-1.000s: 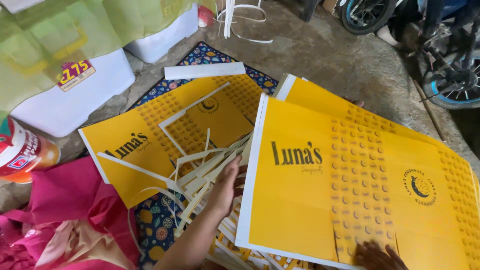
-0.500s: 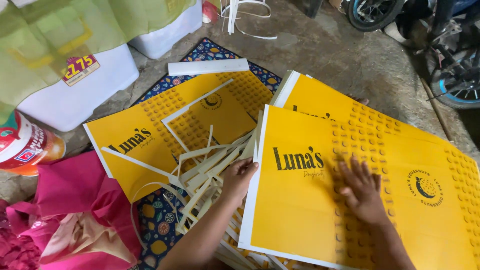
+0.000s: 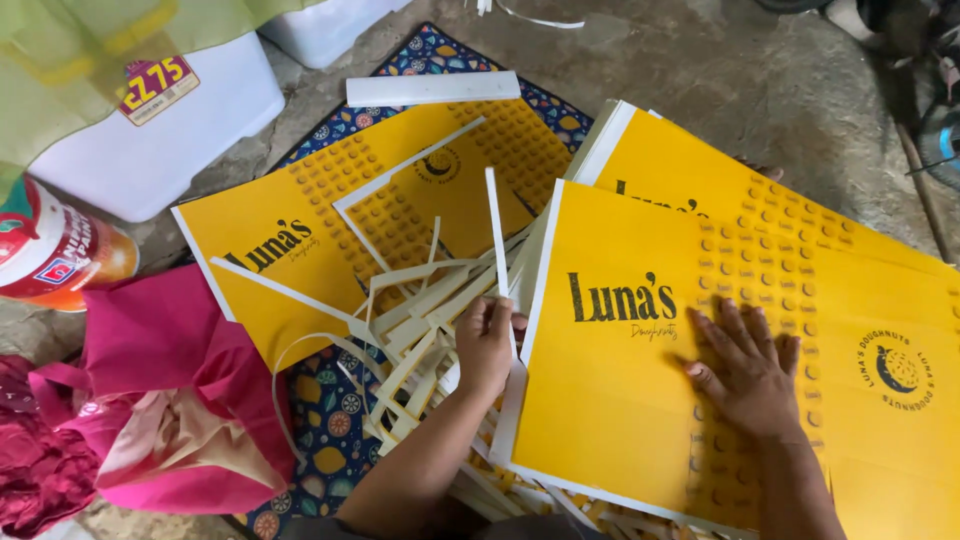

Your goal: Sorting and stacking printed yellow paper bags from a pile of scraps

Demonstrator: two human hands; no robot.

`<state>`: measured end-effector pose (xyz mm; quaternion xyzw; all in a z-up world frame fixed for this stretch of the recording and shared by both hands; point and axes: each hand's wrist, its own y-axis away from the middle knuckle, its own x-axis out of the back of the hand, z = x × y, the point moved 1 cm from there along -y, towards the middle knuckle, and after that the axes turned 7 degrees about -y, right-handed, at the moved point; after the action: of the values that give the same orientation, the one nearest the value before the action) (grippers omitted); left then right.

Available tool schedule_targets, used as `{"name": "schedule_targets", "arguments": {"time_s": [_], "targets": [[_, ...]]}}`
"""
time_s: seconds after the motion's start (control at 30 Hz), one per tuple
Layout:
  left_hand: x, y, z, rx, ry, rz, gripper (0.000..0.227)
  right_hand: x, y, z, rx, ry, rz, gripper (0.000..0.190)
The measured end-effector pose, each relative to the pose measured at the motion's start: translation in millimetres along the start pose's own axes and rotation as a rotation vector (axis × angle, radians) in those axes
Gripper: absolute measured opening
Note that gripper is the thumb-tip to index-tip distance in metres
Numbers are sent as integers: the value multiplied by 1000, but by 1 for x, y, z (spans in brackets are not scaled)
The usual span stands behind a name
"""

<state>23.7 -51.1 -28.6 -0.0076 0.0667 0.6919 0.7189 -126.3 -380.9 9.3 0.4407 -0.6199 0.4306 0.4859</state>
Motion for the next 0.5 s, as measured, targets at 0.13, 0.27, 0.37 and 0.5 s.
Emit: {"name": "schedule_targets", "arguments": {"time_s": [0.13,0.27,0.37,0.5], "targets": [[13,15,13,-73,-194,-57,39,5,-2,-3,-41,-17,-57,75],[24,37,20,61,-311,-207,41,4,-12,6,-35,-54,-25,72],[29,47,20,145,-345,-268,18,-1,-22,18,-43,-86,-11,72],[26,41,1,-36,-341,-251,22,5,-31,14,-43,-137,4,68]]}}
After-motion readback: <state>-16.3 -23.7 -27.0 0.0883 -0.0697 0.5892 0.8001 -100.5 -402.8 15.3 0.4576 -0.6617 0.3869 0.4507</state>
